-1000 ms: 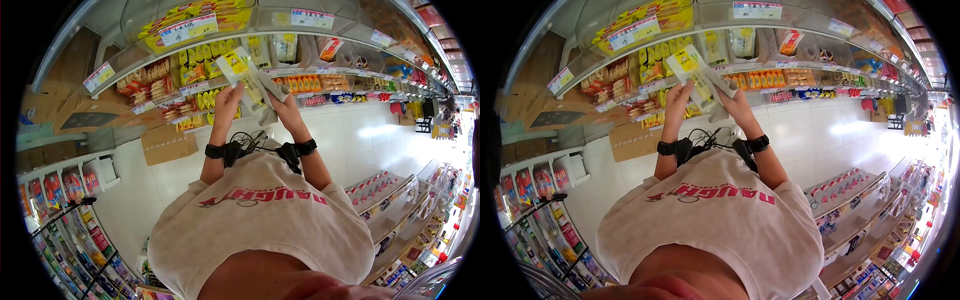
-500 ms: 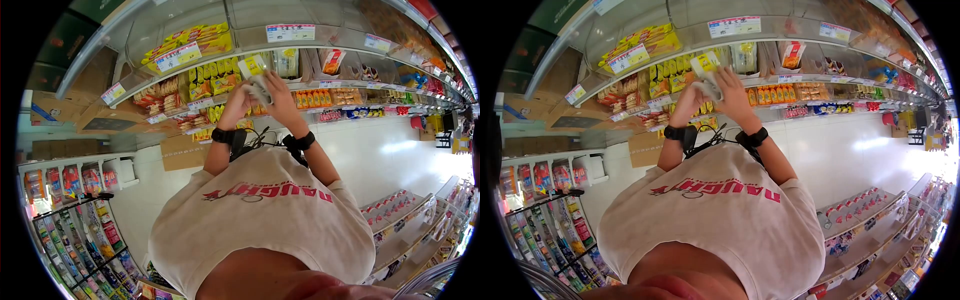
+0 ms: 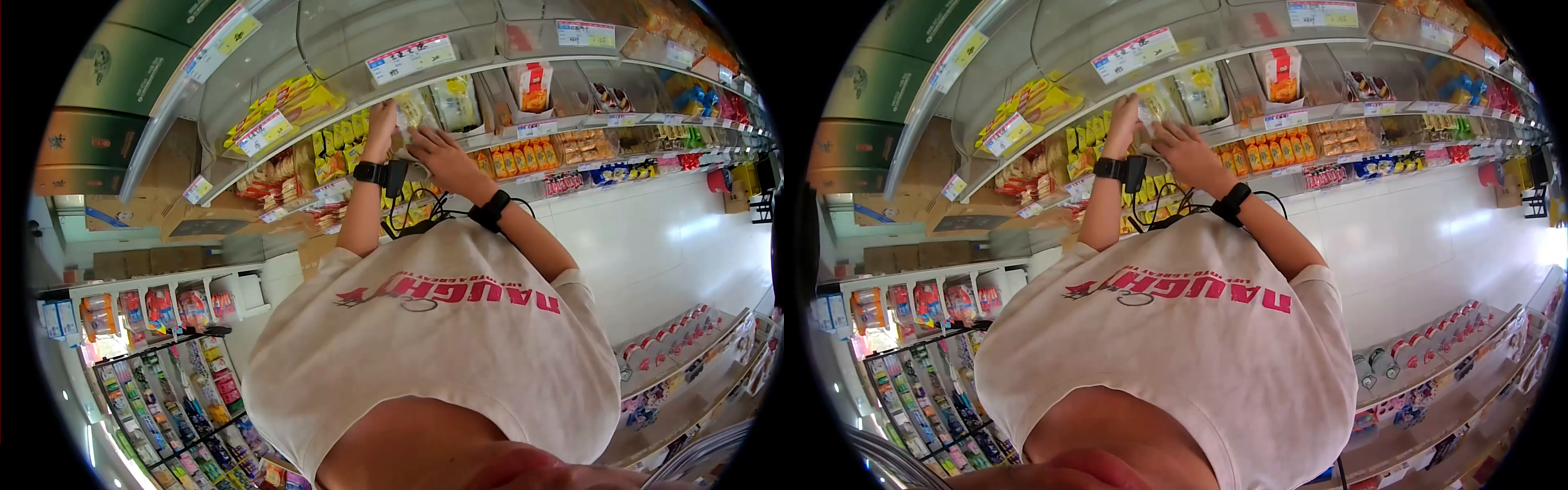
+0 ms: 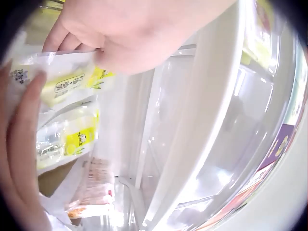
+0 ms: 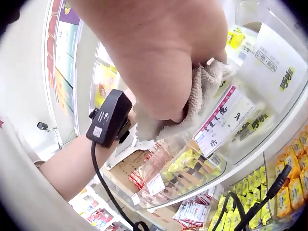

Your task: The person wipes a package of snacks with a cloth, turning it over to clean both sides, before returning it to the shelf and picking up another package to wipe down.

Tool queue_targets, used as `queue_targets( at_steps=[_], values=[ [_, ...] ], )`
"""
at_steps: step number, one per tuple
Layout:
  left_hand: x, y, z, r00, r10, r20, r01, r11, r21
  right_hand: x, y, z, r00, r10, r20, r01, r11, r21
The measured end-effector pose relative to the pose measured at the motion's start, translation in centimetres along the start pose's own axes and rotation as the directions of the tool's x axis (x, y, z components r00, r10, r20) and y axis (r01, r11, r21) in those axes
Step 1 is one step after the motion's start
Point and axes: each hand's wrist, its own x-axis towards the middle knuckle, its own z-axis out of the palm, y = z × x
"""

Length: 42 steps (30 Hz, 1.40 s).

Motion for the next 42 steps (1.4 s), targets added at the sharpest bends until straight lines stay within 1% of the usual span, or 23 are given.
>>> queue_targets(
  at_steps=[2, 3, 6, 7, 10, 11, 12, 13, 14, 16, 17, 18, 19, 21, 22, 23, 24, 27, 30, 33, 36, 39, 42],
  values=[
    [0.9, 0.4, 0.6, 0.999, 0.039, -0.023, -0.036, 0.991, 0.131, -0.2, 0.3, 0.9, 1.000, -0.009, 0.029, 0.007, 0.999, 0.050],
    [1.3, 0.8, 0.7, 0.999, 0.044, 0.014, -0.047, 0.945, 0.324, -0.1, 0.6, 1.2, 0.999, -0.014, 0.042, 0.011, 0.997, 0.073],
    [2.5, -1.2, 1.4, 0.910, 0.368, 0.189, -0.385, 0.587, 0.712, 0.5, 1.2, 1.6, 0.995, -0.021, 0.092, 0.007, 0.989, 0.147],
    [2.5, -1.3, 2.3, 0.963, 0.245, 0.109, -0.230, 0.545, 0.806, 0.7, 1.4, 1.6, 0.995, -0.020, 0.097, 0.002, 0.984, 0.177],
    [1.2, -2.6, 2.9, 0.717, 0.667, 0.203, -0.515, 0.310, 0.799, 0.8, 2.5, 1.4, 0.991, -0.017, 0.134, -0.026, 0.950, 0.312],
    [1.3, -2.4, 2.8, 0.732, 0.615, 0.294, -0.621, 0.424, 0.659, 0.8, 3.2, 1.3, 0.988, -0.023, 0.154, -0.037, 0.926, 0.375],
    [1.4, -2.8, 2.6, 0.831, 0.425, 0.359, -0.555, 0.582, 0.595, 0.8, 4.0, 0.9, 0.984, -0.032, 0.173, -0.047, 0.900, 0.434],
    [1.6, -3.1, 2.4, 0.873, 0.222, 0.434, -0.449, 0.715, 0.536, 1.1, 4.4, -0.4, 0.970, -0.019, 0.242, -0.117, 0.835, 0.537],
    [1.9, -3.1, 2.1, 0.857, 0.025, 0.515, -0.316, 0.815, 0.486, 1.3, 4.8, -1.9, 0.942, 0.049, 0.332, -0.227, 0.821, 0.524],
    [0.1, -2.1, 1.9, 0.835, 0.163, 0.525, -0.460, 0.730, 0.506, 1.7, 5.8, -5.2, 0.852, 0.180, 0.491, -0.430, 0.777, 0.460],
    [-1.5, -2.0, 2.0, 0.858, 0.277, 0.433, -0.459, 0.791, 0.403, 1.2, 6.8, -4.6, 0.915, 0.272, 0.297, -0.394, 0.754, 0.525],
    [-1.9, -0.3, 2.4, 0.891, 0.239, 0.386, -0.391, 0.837, 0.382, 1.6, 6.9, -5.1, 0.905, 0.369, 0.210, -0.417, 0.679, 0.604],
    [-2.2, 1.3, 2.9, 0.920, 0.201, 0.337, -0.322, 0.878, 0.354, 2.1, 6.7, -5.6, 0.875, 0.466, 0.131, -0.420, 0.597, 0.683],
    [-1.3, 1.5, 4.1, 0.899, 0.363, 0.247, -0.427, 0.854, 0.297, 3.1, 6.5, -4.4, 0.781, 0.618, -0.085, -0.321, 0.514, 0.795],
    [-2.0, 2.7, 4.9, 0.878, 0.438, 0.196, -0.477, 0.835, 0.273, 3.6, 6.4, -4.0, 0.763, 0.642, -0.077, -0.354, 0.514, 0.781],
    [-2.5, 4.0, 5.4, 0.927, 0.298, 0.227, -0.363, 0.865, 0.346, 4.1, 6.3, -3.6, 0.743, 0.666, -0.070, -0.387, 0.512, 0.767],
    [-1.3, 2.8, 5.7, 0.904, 0.354, 0.241, -0.416, 0.861, 0.294, 4.5, 6.4, -3.2, 0.721, 0.690, -0.064, -0.420, 0.509, 0.752],
    [1.5, 0.0, 6.8, 0.852, 0.466, 0.240, -0.513, 0.835, 0.200, 5.0, 8.8, 2.1, 0.711, 0.648, -0.273, -0.388, 0.686, 0.616],
    [0.8, 0.6, 7.2, 0.868, 0.463, 0.181, -0.491, 0.855, 0.167, 4.3, 8.1, 1.1, 0.711, 0.674, -0.201, -0.494, 0.681, 0.540],
    [1.2, -0.1, 7.1, 0.886, 0.444, 0.136, -0.449, 0.893, 0.011, 3.9, 7.8, 1.5, 0.669, 0.696, -0.260, -0.469, 0.667, 0.579],
    [0.5, 0.3, 6.7, 0.911, 0.393, 0.127, -0.395, 0.919, -0.011, 3.3, 6.8, -0.8, 0.664, 0.746, -0.045, -0.501, 0.489, 0.714],
    [-1.1, 1.4, 6.0, 0.933, 0.326, 0.152, -0.343, 0.934, 0.101, 2.6, 6.5, -0.9, 0.695, 0.704, -0.146, -0.383, 0.534, 0.754],
    [-4.1, 3.3, 5.4, 0.941, 0.331, 0.069, -0.335, 0.940, 0.063, 1.2, 5.6, -2.6, 0.628, 0.728, -0.276, -0.345, 0.578, 0.740]
  ],
)
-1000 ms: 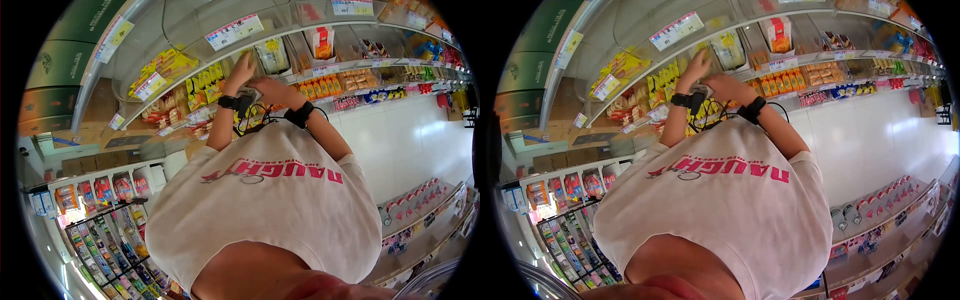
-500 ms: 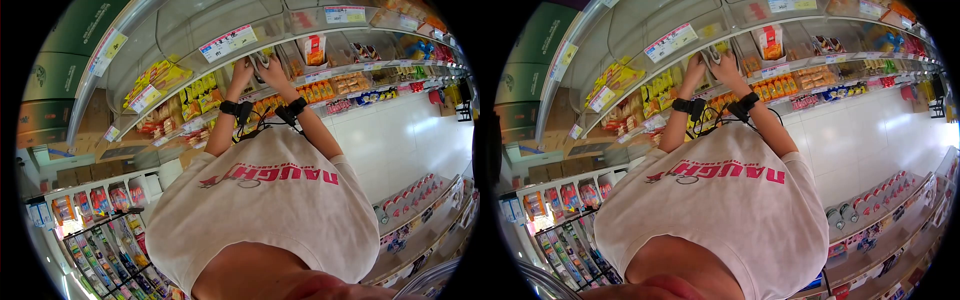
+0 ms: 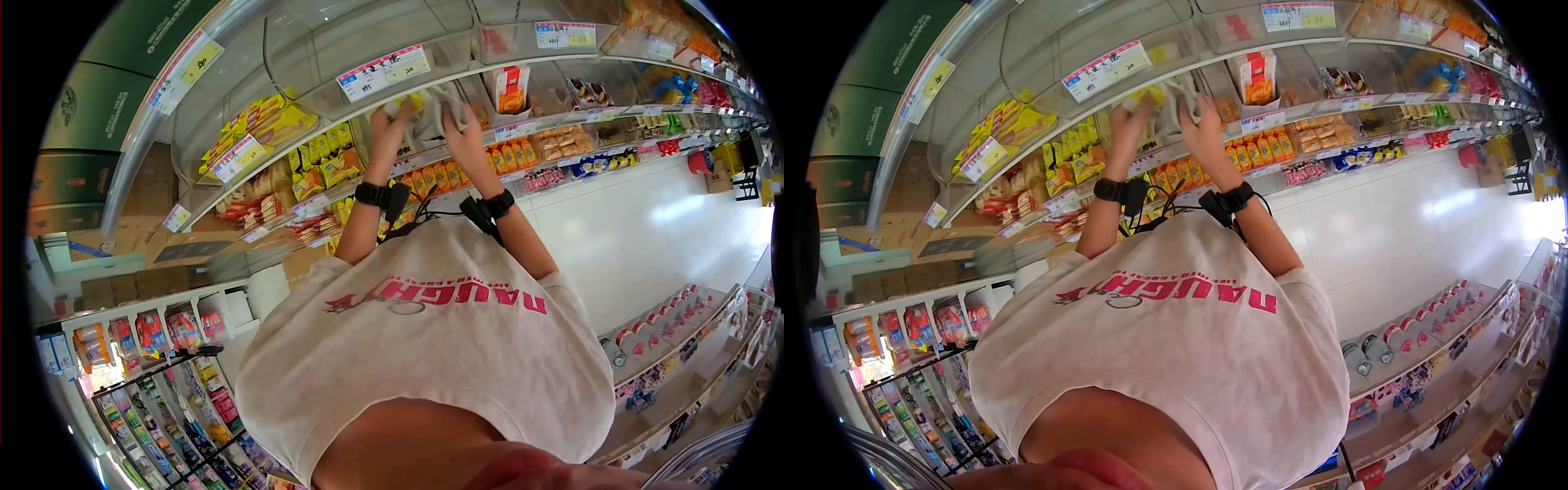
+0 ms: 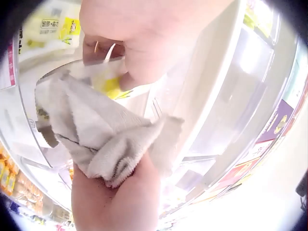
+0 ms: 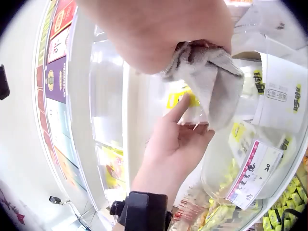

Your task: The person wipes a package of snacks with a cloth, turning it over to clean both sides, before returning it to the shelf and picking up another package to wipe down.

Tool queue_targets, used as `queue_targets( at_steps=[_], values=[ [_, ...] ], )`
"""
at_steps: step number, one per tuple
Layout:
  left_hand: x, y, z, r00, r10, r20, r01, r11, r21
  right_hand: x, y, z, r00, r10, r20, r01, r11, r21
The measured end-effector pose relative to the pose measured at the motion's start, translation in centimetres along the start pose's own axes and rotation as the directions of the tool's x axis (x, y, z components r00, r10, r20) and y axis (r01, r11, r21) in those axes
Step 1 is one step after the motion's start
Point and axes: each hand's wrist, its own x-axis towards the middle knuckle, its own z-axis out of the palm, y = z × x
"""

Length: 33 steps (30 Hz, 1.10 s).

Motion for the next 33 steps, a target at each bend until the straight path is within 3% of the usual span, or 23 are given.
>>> queue_targets(
  at_steps=[2, 6, 9, 12, 13, 16, 19, 22, 24, 25, 29, 33],
  values=[
    [-2.2, 3.0, -0.9, 0.994, -0.089, -0.069, 0.085, 0.995, -0.059, -0.5, -2.9, -1.0, 0.993, 0.017, -0.120, -0.005, 0.995, 0.098],
    [-3.0, -0.3, -1.9, 0.995, 0.064, -0.077, -0.074, 0.987, -0.141, -0.6, -1.3, -1.1, 0.974, 0.094, -0.204, -0.048, 0.975, 0.218],
    [-4.6, -0.1, -2.8, 0.992, 0.126, -0.018, -0.127, 0.987, -0.098, -1.0, -3.1, 0.5, 0.996, 0.055, -0.069, -0.044, 0.987, 0.158],
    [-7.0, 1.9, -3.7, 0.988, 0.134, 0.078, -0.118, 0.977, -0.179, -2.5, -6.6, 2.4, 0.996, 0.083, 0.044, -0.089, 0.986, 0.141],
    [-7.7, 2.1, -4.7, 0.988, 0.049, 0.146, -0.026, 0.988, -0.153, -2.8, -7.1, 2.9, 0.990, 0.117, 0.080, -0.129, 0.976, 0.177],
    [-9.6, 2.0, -6.6, 0.997, 0.042, 0.063, -0.040, 0.999, -0.034, -4.3, -8.5, 4.5, 0.975, 0.113, 0.191, -0.153, 0.965, 0.211],
    [-12.1, 2.3, -7.3, 0.997, 0.037, -0.064, -0.058, 0.921, -0.386, -5.7, -10.8, 6.0, 0.966, 0.081, 0.244, -0.139, 0.962, 0.233],
    [-14.2, 2.3, -8.7, 0.990, -0.057, -0.129, 0.002, 0.920, -0.393, -7.3, -11.2, 7.4, 0.954, 0.088, 0.288, -0.146, 0.971, 0.187],
    [-15.2, 1.6, -9.3, 0.977, -0.030, -0.209, -0.048, 0.932, -0.360, -8.8, -10.2, 8.2, 0.922, 0.156, 0.355, -0.204, 0.974, 0.101],
    [-15.6, 1.2, -9.5, 0.969, -0.014, -0.247, -0.073, 0.938, -0.340, -9.8, -9.6, 9.0, 0.932, 0.171, 0.318, -0.219, 0.968, 0.120],
    [-16.9, -0.8, -10.2, 0.941, -0.028, -0.337, -0.117, 0.908, -0.402, -13.3, -9.0, 10.2, 0.934, 0.078, 0.349, -0.136, 0.980, 0.146],
    [-18.3, -1.1, -10.8, 0.897, -0.063, -0.438, -0.132, 0.907, -0.401, -16.0, -8.0, 9.5, 0.878, 0.140, 0.458, -0.178, 0.983, 0.041]
  ],
)
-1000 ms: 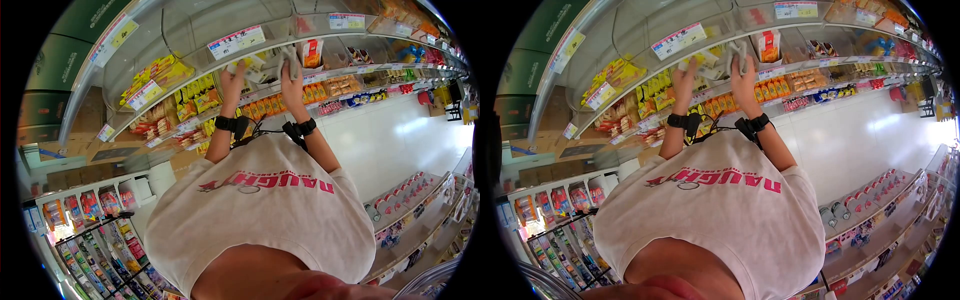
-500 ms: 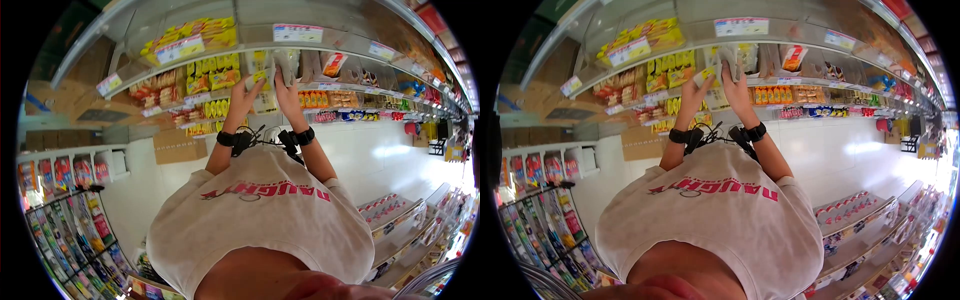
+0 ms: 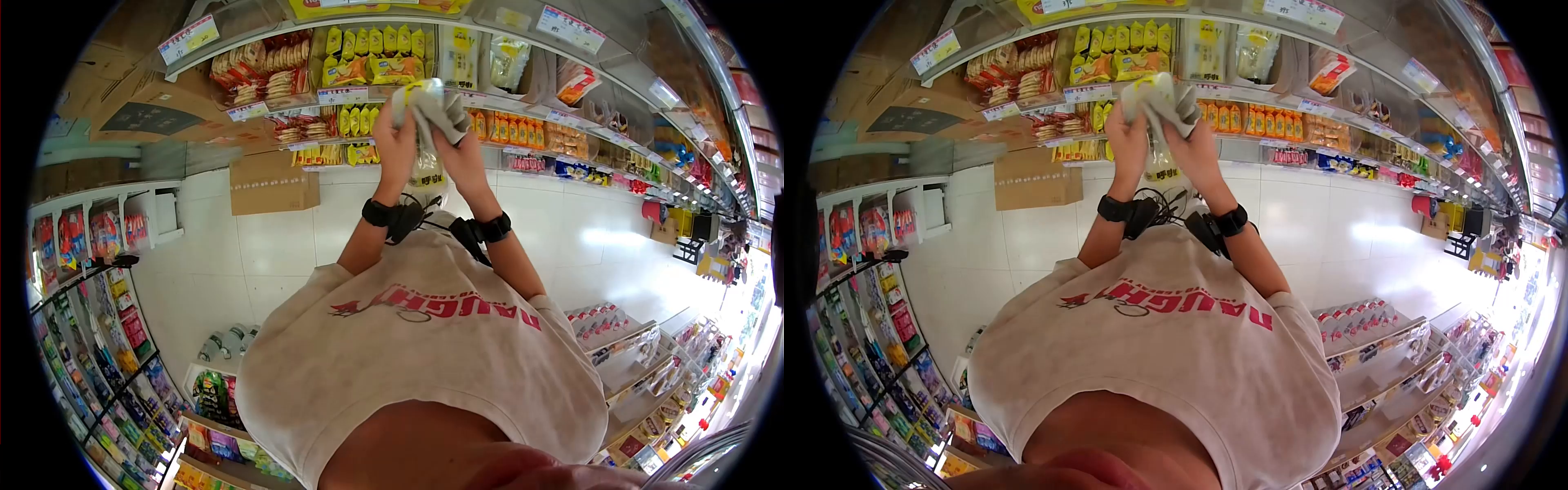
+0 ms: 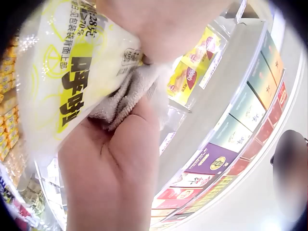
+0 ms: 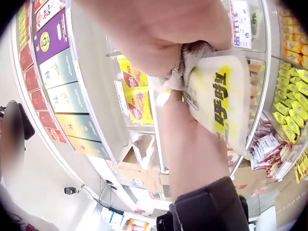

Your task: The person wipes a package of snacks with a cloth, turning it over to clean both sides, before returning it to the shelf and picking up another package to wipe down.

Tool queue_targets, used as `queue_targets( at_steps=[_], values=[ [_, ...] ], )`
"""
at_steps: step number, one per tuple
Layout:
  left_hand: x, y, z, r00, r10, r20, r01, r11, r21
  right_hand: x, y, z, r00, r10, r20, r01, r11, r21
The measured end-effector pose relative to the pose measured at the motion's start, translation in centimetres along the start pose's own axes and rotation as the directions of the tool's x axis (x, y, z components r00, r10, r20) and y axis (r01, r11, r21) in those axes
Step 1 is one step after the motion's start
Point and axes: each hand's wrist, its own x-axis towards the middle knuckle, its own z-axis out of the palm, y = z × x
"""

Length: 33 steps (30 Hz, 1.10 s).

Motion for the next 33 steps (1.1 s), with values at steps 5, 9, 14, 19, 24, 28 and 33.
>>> queue_targets(
  at_steps=[5, 9, 14, 19, 24, 28, 33],
  values=[
    [0.1, 1.8, 0.0, 0.997, 0.004, -0.083, -0.008, 0.999, -0.043, -2.6, -2.1, 0.4, 0.992, 0.008, 0.129, 0.000, 0.998, -0.060],
    [-0.4, 1.0, 0.6, 0.989, -0.146, -0.003, 0.146, 0.989, 0.004, -3.8, -2.5, -2.0, 0.991, -0.081, 0.105, 0.102, 0.971, -0.217],
    [-3.0, 0.6, 3.7, 0.982, -0.054, 0.184, -0.002, 0.956, 0.293, -4.1, -1.0, -8.0, 0.974, -0.226, -0.022, 0.183, 0.837, -0.515],
    [-7.7, 3.1, 9.9, 0.805, -0.320, 0.499, 0.322, 0.943, 0.086, -6.9, -2.7, -11.5, 0.929, -0.370, -0.002, 0.302, 0.760, -0.576],
    [-11.6, 3.0, 14.0, 0.700, -0.446, 0.558, 0.562, 0.826, -0.046, -9.4, -3.5, -15.4, 0.877, -0.479, -0.039, 0.347, 0.688, -0.637],
    [-14.3, 2.8, 15.4, 0.743, -0.398, 0.539, 0.441, 0.896, 0.054, -10.1, -4.4, -18.6, 0.901, -0.426, -0.084, 0.274, 0.707, -0.653],
    [-17.0, 2.8, 16.9, 0.831, -0.357, 0.426, 0.424, 0.903, -0.069, -13.4, -5.0, -21.3, 0.965, -0.211, -0.154, 0.143, 0.920, -0.365]
  ],
)
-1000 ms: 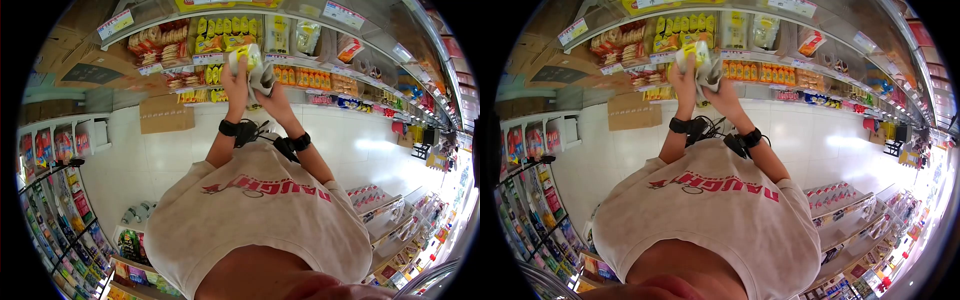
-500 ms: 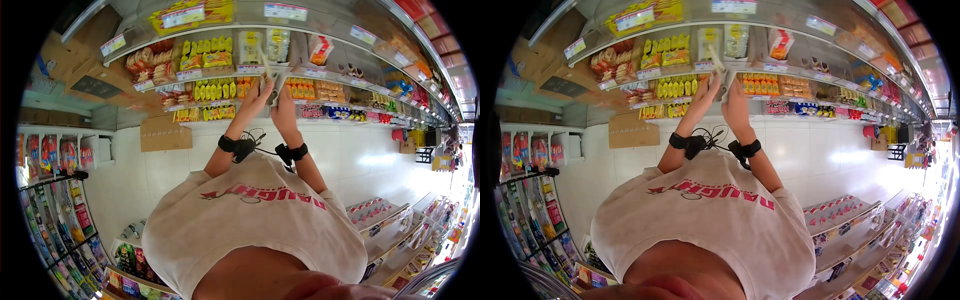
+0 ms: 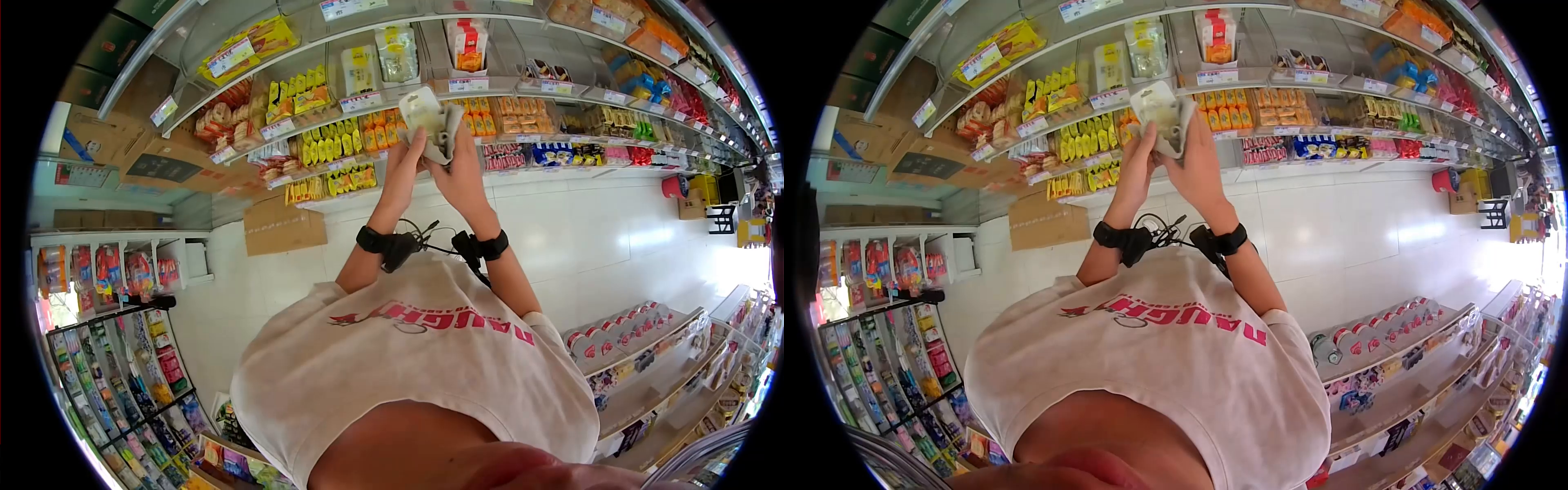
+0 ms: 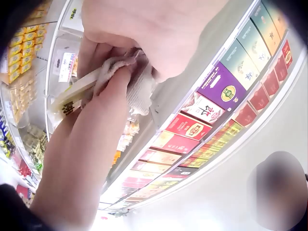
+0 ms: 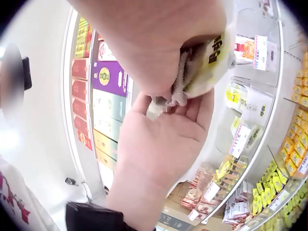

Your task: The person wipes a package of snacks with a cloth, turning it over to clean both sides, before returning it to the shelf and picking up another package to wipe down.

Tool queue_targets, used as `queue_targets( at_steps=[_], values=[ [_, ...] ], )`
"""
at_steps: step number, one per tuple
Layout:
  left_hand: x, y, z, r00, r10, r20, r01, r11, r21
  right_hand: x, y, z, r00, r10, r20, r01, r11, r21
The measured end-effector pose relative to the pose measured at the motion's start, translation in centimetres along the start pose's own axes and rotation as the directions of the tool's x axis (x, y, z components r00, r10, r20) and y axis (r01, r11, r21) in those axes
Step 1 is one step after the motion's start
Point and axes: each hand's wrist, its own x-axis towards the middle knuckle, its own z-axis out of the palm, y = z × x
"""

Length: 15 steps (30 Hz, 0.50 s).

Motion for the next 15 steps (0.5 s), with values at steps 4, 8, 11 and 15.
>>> queue_targets(
  at_steps=[4, 8, 11, 15],
  values=[
    [-1.1, -0.8, 1.0, 0.994, 0.090, -0.064, -0.089, 0.996, 0.022, -2.3, 2.5, -2.3, 0.968, 0.178, 0.179, -0.233, 0.903, 0.362],
    [-2.0, 0.0, 2.1, 0.978, 0.176, -0.115, -0.162, 0.980, 0.119, -4.0, 3.3, -3.5, 0.964, 0.109, 0.241, -0.191, 0.916, 0.353],
    [-2.6, -0.1, 2.1, 0.974, 0.189, -0.122, -0.176, 0.978, 0.108, -4.7, 2.4, -5.4, 0.890, 0.239, 0.389, -0.383, 0.855, 0.351],
    [-3.7, 0.1, 3.2, 0.965, 0.183, -0.187, -0.151, 0.973, 0.172, -5.9, 3.3, -5.9, 0.957, 0.069, 0.282, -0.188, 0.888, 0.421]
  ],
)
